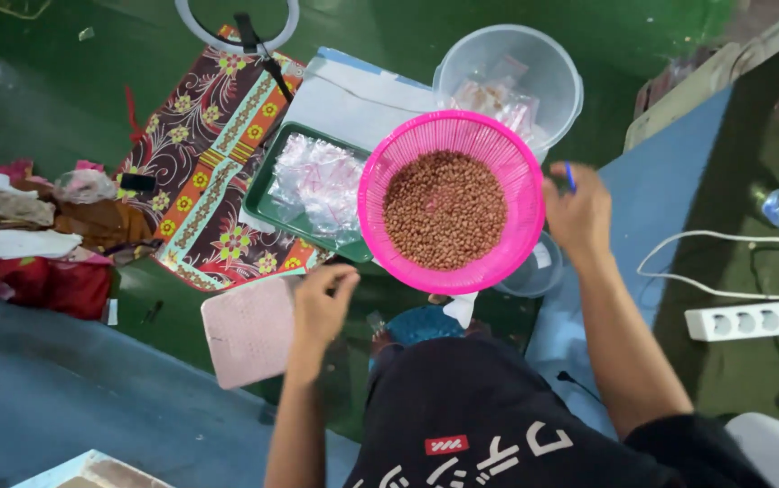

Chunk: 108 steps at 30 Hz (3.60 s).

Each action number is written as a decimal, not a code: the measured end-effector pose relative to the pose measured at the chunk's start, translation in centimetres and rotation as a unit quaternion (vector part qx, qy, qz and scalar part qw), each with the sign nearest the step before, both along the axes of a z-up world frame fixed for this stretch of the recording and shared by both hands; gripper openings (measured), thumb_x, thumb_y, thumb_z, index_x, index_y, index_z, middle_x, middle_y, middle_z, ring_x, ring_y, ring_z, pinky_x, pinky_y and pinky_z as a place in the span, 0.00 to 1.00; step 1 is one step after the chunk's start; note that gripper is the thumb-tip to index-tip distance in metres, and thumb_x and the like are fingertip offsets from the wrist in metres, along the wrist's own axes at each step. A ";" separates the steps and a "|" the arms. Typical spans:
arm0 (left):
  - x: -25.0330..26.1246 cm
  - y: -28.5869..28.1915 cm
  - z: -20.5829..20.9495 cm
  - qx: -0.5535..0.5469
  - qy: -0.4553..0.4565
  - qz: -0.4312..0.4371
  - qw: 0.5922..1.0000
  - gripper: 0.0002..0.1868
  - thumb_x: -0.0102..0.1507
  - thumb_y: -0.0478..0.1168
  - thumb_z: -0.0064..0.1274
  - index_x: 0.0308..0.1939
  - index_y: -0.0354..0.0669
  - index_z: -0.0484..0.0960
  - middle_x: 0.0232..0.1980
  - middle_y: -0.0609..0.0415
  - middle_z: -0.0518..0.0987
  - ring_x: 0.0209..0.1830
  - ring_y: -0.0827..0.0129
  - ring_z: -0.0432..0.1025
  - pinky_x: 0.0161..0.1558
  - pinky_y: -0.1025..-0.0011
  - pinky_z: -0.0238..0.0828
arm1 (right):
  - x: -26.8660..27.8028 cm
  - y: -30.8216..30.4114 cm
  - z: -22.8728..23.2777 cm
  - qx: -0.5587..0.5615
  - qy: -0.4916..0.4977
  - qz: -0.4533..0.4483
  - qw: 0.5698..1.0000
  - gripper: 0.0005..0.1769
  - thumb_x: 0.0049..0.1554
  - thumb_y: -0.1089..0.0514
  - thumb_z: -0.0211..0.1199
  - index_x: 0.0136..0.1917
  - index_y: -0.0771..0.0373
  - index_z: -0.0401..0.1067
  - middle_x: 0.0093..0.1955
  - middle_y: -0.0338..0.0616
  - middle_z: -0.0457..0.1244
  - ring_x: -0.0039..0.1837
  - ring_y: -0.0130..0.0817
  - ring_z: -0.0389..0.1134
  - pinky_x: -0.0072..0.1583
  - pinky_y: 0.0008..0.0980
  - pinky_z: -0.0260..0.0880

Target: Scooping peanuts from a bowl into small plastic bags for packaging using a spoon.

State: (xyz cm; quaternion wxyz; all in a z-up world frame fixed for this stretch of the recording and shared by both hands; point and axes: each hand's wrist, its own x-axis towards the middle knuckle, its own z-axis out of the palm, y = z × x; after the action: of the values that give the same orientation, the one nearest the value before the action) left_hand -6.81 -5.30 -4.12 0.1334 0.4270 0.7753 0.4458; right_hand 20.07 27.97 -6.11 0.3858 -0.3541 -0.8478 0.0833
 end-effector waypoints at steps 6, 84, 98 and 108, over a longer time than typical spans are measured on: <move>-9.2 3.1 -11.3 -0.042 0.026 0.059 0.997 0.11 0.60 0.39 0.65 0.46 0.42 0.86 0.41 0.42 0.84 0.45 0.47 0.79 0.48 0.56 0.79 | 6.4 -5.0 -5.9 -0.218 -0.030 -0.155 0.963 0.12 0.56 0.47 0.72 0.52 0.47 0.79 0.44 0.42 0.69 0.43 0.47 0.72 0.47 0.43 0.71; 3.7 3.7 3.6 0.008 -0.266 -0.119 0.956 0.05 0.60 0.34 0.65 0.40 0.42 0.92 0.32 0.48 0.87 0.34 0.66 0.80 0.36 0.68 0.79 | -3.2 -12.4 8.8 -0.441 -0.090 0.214 0.867 0.05 0.49 0.55 0.76 0.42 0.50 0.85 0.35 0.43 0.74 0.35 0.37 0.72 0.40 0.34 0.72; 4.8 4.5 3.1 0.001 -0.280 -0.047 0.959 0.08 0.61 0.35 0.65 0.43 0.41 0.92 0.34 0.44 0.86 0.36 0.65 0.79 0.40 0.67 0.79 | -3.1 -13.4 7.4 -0.414 -0.029 0.054 0.908 0.05 0.50 0.55 0.75 0.39 0.50 0.79 0.33 0.37 0.68 0.37 0.33 0.70 0.41 0.30 0.72; 6.8 4.7 2.2 -0.035 -0.336 -0.068 0.939 0.06 0.58 0.35 0.69 0.39 0.41 0.92 0.31 0.46 0.86 0.36 0.70 0.78 0.41 0.70 0.78 | -5.2 -15.9 9.1 -0.541 0.010 0.155 0.826 0.10 0.48 0.59 0.78 0.45 0.60 0.83 0.25 0.46 0.62 0.25 0.28 0.63 0.26 0.23 0.60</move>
State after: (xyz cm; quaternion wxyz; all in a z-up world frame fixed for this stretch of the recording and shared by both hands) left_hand -0.02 -0.55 -1.90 0.4313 0.2990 0.6693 0.5259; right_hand 14.84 12.05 3.01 0.1228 -0.3691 -0.7066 0.5911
